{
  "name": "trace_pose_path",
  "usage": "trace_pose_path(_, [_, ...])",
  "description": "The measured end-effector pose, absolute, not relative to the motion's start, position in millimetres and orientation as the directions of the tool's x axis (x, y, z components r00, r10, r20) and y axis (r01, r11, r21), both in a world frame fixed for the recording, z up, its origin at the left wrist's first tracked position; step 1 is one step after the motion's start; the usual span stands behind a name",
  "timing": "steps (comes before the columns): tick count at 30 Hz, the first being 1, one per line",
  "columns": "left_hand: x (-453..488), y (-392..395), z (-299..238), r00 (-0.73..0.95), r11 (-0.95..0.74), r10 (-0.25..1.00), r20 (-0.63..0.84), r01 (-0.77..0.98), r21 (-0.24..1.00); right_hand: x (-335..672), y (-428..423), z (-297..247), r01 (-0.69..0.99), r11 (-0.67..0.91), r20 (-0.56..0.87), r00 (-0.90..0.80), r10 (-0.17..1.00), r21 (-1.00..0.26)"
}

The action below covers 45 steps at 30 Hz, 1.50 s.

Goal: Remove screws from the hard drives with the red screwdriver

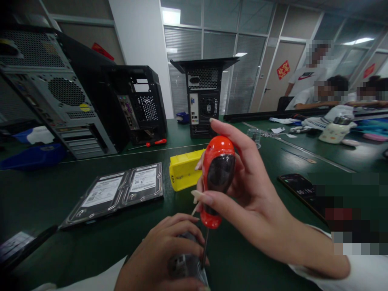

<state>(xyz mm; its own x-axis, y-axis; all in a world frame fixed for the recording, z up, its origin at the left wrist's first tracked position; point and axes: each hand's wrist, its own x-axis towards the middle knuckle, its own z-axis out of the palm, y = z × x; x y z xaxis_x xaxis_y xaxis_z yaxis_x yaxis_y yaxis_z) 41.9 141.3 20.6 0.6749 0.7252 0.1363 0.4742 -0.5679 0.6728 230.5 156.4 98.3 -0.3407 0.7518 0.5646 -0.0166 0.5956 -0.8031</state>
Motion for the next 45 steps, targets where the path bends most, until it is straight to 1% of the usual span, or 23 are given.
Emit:
trace_pose_path(6, [41.6, 140.7, 19.4, 0.687, -0.566, 0.718, 0.116, 0.478, 0.672, 232.4, 152.7, 97.2, -0.046, 0.581, 0.560, -0.339, 0.756, -0.813])
trace_pose_path(11, [43.9, 142.2, 16.0, 0.661, -0.563, 0.736, 0.146, 0.477, 0.675, 229.1, 155.2, 94.7, -0.114, 0.623, 0.617, -0.356, 0.702, -0.774])
trace_pose_path(15, [42.1, 142.1, 15.9, 0.674, -0.575, 0.723, 0.153, 0.463, 0.675, 226.9, 153.8, 96.3, -0.103, 0.648, 0.638, -0.347, 0.687, -0.755])
trace_pose_path(21, [39.6, 143.3, 14.3, 0.675, -0.583, 0.719, 0.164, 0.459, 0.670, 228.5, 147.2, 99.9, -0.090, 0.680, 0.673, -0.280, 0.684, -0.728])
trace_pose_path(24, [39.4, 144.4, 13.5, 0.677, -0.589, 0.715, 0.171, 0.453, 0.670, 229.1, 147.4, 99.4, -0.081, 0.677, 0.669, -0.273, 0.691, -0.732])
trace_pose_path(28, [39.8, 142.8, 13.1, 0.677, -0.589, 0.717, 0.164, 0.463, 0.662, 228.8, 150.6, 98.3, -0.055, 0.671, 0.652, -0.304, 0.694, -0.740])
trace_pose_path(33, [42.4, 140.6, 13.0, 0.667, -0.590, 0.720, 0.191, 0.444, 0.674, 228.2, 152.5, 99.6, -0.065, 0.649, 0.632, -0.323, 0.705, -0.758])
trace_pose_path(45, [40.5, 139.8, 13.0, 0.674, -0.597, 0.713, 0.193, 0.439, 0.672, 229.6, 150.0, 98.9, -0.059, 0.649, 0.632, -0.310, 0.710, -0.758])
